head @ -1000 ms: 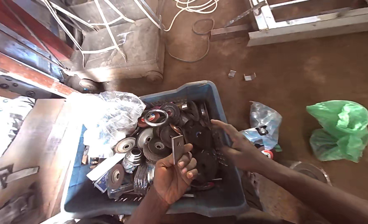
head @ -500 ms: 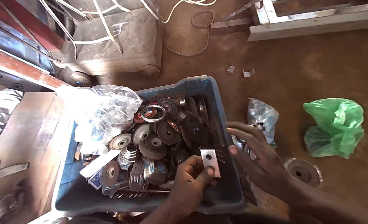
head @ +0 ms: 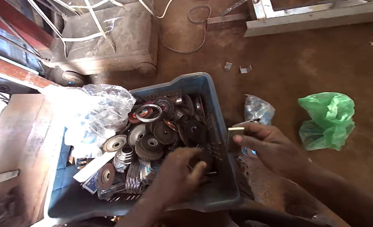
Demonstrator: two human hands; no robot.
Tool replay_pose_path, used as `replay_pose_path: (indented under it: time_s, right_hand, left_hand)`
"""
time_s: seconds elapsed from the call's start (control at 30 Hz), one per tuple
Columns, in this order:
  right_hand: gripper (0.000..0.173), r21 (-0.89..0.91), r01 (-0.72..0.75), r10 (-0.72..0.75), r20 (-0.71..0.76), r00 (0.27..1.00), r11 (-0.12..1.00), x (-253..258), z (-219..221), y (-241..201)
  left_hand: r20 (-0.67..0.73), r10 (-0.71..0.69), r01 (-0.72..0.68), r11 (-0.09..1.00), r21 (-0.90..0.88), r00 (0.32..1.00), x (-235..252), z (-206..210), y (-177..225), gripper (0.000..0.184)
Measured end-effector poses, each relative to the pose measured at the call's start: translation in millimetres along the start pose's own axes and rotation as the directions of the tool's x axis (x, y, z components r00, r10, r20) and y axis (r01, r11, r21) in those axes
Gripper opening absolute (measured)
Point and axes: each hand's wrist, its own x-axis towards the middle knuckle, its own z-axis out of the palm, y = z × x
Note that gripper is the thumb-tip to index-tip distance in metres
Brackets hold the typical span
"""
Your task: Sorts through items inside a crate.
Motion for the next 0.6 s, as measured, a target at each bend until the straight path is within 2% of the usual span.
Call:
replay_pose_path:
  time_s: [0.07,0.1,0.17,0.27,0.3,0.37,0.43,0.53,0.6]
  right_hand:
    - [0.013,0.095,-0.037,0.045,-0.078,0.996,0.995,8.4,-8.3,-5.1]
    - [0.015,0.159,-0.075,0.092,-0.102,0.991,0.984,12.1,-10.0,-8.7]
    - [0.023,0.274,-0.164,0.200,-0.108,0.974,0.948,18.8,-8.2,-15.8]
    - [0.037,0.317,-0.274,0.293,-0.013,0.956,0.908,24.5,4.8,-20.9]
    - [0.039,0.294,-0.280,0.287,0.022,0.958,0.914,24.5,10.2,-20.2]
    - [0.046,0.216,-0.229,0.221,0.063,0.973,0.949,23.2,21.8,-18.5]
    - [0.053,0.084,-0.050,0.043,0.073,0.996,0.995,22.5,30.6,-9.5]
    - [0.041,-0.091,0.275,-0.273,0.038,0.961,0.957,20.9,41.3,13.7]
    - [0.035,-0.199,0.390,-0.393,0.026,0.919,0.899,17.6,45.3,22.1]
  left_hand:
    - [0.009,-0.058,0.054,0.959,0.277,0.998,20.9,-21.2,-18.8,0.043]
    - [0.031,-0.049,0.032,0.917,0.397,0.998,34.5,-28.0,-31.7,0.047]
    - [0.193,-0.074,-0.058,0.800,0.597,0.978,63.9,-33.8,-56.9,0.061]
    - [0.466,-0.242,-0.214,0.651,0.729,0.851,92.0,-31.6,-84.1,0.090]
    - [0.507,-0.270,-0.250,0.627,0.738,0.819,94.8,-32.8,-87.8,0.090]
    - [0.544,-0.250,-0.275,0.652,0.706,0.801,93.9,-44.9,-86.9,0.067]
    - [0.496,-0.129,-0.237,0.758,0.607,0.859,87.6,-67.6,-82.2,0.039]
    - [0.230,0.092,-0.199,0.843,0.501,0.969,82.3,-103.5,-86.6,0.027]
    - [0.022,0.116,-0.111,0.853,0.510,0.993,82.0,-117.7,-89.7,0.020]
